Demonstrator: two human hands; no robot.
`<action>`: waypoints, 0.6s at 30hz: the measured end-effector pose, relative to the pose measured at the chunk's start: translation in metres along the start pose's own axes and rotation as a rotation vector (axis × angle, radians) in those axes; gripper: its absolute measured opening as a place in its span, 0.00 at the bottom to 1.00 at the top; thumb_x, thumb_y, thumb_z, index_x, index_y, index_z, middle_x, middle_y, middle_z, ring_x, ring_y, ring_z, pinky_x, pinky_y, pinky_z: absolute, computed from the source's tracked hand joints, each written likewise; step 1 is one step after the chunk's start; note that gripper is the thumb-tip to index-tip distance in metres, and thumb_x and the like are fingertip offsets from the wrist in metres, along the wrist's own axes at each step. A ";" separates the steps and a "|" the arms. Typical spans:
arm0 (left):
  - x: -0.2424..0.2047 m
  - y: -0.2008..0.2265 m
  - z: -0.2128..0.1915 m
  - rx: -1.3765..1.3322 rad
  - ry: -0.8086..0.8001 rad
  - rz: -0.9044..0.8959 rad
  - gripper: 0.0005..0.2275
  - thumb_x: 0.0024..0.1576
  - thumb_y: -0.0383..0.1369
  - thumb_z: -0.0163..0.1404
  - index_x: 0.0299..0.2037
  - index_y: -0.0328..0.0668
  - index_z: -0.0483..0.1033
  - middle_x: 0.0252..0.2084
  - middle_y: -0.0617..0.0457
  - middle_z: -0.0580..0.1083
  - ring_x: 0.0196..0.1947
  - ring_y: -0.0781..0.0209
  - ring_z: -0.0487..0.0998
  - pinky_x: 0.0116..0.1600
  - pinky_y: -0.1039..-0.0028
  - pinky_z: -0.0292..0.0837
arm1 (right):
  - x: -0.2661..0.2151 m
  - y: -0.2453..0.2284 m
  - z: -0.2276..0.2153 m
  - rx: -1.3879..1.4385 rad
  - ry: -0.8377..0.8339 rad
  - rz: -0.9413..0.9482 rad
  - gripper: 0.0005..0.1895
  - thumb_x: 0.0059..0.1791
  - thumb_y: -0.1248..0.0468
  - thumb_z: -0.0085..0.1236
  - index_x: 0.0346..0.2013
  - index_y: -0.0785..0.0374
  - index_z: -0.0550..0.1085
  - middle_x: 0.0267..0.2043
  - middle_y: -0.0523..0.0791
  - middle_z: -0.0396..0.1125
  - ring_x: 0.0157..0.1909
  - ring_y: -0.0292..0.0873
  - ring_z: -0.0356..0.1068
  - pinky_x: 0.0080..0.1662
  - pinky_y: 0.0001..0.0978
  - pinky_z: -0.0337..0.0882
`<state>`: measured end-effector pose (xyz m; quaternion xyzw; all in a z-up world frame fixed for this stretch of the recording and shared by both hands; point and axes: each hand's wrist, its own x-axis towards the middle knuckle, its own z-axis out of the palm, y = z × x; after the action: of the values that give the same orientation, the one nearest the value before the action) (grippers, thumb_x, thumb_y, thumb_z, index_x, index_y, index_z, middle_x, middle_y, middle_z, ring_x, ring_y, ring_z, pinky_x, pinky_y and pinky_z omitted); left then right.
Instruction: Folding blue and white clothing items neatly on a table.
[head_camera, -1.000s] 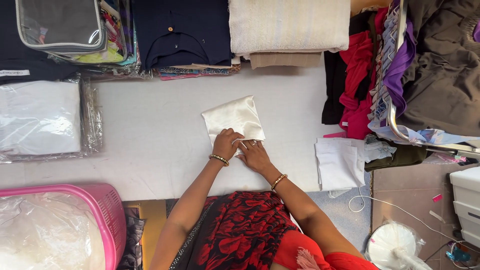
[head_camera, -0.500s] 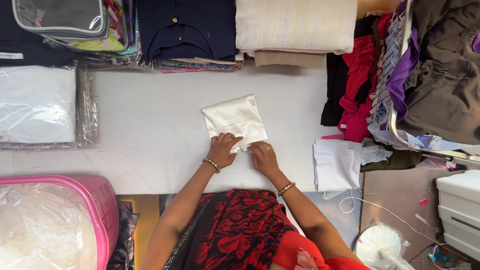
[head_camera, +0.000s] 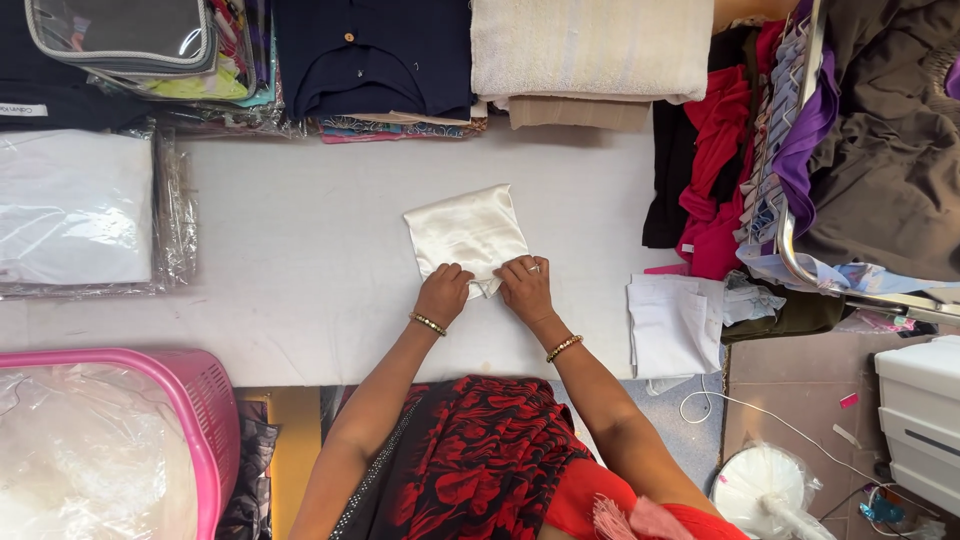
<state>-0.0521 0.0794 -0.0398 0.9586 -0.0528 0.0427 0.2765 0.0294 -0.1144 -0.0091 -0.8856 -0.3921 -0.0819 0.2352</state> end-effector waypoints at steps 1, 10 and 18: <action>0.004 0.004 -0.003 -0.065 0.053 -0.058 0.09 0.52 0.27 0.56 0.43 0.45 0.79 0.39 0.55 0.72 0.43 0.56 0.73 0.47 0.67 0.73 | 0.001 0.002 0.002 0.006 0.011 0.017 0.16 0.37 0.70 0.66 0.38 0.54 0.76 0.39 0.38 0.68 0.48 0.42 0.66 0.53 0.43 0.60; 0.017 0.036 -0.014 -0.148 0.012 -0.226 0.15 0.51 0.31 0.60 0.47 0.46 0.74 0.42 0.53 0.71 0.44 0.54 0.74 0.44 0.63 0.73 | 0.004 0.009 0.013 0.133 -0.118 0.199 0.17 0.38 0.71 0.64 0.39 0.57 0.71 0.36 0.41 0.67 0.43 0.44 0.68 0.47 0.40 0.64; 0.023 0.061 -0.014 0.019 -0.092 -0.281 0.30 0.46 0.41 0.63 0.58 0.45 0.67 0.46 0.51 0.65 0.48 0.53 0.68 0.43 0.59 0.62 | 0.014 -0.006 -0.022 0.296 -0.050 0.255 0.29 0.33 0.79 0.48 0.48 0.60 0.71 0.47 0.47 0.66 0.52 0.53 0.64 0.54 0.43 0.66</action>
<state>-0.0376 0.0337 0.0071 0.9601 0.0696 -0.0398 0.2679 0.0357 -0.1127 0.0169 -0.8857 -0.2900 0.0293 0.3613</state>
